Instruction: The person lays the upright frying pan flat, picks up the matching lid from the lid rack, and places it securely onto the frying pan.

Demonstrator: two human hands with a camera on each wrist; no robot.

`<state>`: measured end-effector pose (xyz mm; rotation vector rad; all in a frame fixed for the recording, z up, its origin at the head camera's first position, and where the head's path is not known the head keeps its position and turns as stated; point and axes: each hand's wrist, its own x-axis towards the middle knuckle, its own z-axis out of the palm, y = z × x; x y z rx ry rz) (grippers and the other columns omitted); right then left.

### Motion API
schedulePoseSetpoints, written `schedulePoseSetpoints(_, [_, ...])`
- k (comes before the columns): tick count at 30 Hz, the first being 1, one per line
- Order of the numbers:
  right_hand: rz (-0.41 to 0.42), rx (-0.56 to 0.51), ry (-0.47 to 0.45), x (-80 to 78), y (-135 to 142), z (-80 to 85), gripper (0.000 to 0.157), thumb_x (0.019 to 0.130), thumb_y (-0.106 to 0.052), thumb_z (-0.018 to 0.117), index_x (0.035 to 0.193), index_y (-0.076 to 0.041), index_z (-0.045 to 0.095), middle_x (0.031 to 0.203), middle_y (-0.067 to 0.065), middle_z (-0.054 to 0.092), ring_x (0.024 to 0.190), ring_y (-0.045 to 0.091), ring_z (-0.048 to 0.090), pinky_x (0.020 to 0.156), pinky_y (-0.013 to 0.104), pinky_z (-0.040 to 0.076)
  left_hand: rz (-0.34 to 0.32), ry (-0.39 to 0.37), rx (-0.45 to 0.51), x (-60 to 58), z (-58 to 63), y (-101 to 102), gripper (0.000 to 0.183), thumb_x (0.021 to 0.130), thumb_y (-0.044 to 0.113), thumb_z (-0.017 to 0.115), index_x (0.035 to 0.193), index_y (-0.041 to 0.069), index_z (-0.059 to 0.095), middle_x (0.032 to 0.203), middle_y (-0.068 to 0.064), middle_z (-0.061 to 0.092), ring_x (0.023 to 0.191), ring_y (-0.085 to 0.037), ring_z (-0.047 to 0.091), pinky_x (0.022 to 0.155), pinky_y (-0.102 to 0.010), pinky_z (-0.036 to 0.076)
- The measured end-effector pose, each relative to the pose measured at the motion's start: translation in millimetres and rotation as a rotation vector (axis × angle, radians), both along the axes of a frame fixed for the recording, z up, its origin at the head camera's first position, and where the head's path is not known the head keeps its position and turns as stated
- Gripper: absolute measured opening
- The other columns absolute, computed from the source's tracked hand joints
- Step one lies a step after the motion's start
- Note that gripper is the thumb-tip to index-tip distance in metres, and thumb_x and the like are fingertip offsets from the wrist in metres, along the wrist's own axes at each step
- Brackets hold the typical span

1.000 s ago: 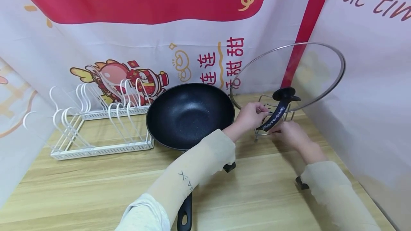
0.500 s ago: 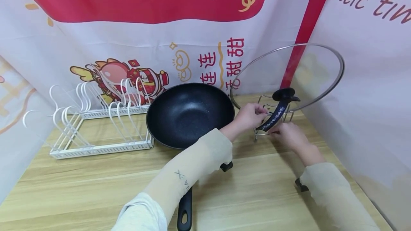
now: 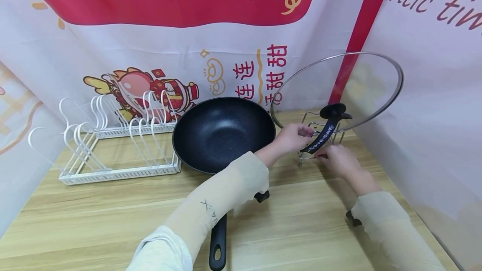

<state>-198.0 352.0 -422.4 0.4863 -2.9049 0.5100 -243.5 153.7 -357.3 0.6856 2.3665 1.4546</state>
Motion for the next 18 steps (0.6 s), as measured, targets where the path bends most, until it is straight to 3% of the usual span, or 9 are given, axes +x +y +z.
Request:
schedulePoseSetpoints(7, [0.009,0.000,0.024,4.5,-1,2.0,0.007,0.089,0.000,0.075,0.094,-0.002,0.079,0.095,0.015,0.076,0.090,0.040,0.072,0.081,0.056,0.057,-0.023,0.014,0.021,-2.2,-3.3,-2,0.022,0.099,0.010,0.067,0.119,0.005,0.073,0.104,-0.001,0.072,0.095,-0.007,0.063,0.081,-0.015,0.048])
schedulePoseSetpoints(18, [-0.040,-0.080,0.167,17.5,8,9.3,0.012,0.089,0.002,0.073,0.100,0.001,0.078,0.094,0.019,0.076,0.086,0.041,0.072,0.076,0.058,0.057,-0.009,0.047,0.053,-2.0,-6.1,-1,0.020,0.097,0.008,0.066,0.116,0.007,0.075,0.101,-0.003,0.073,0.091,-0.009,0.064,0.074,-0.016,0.048])
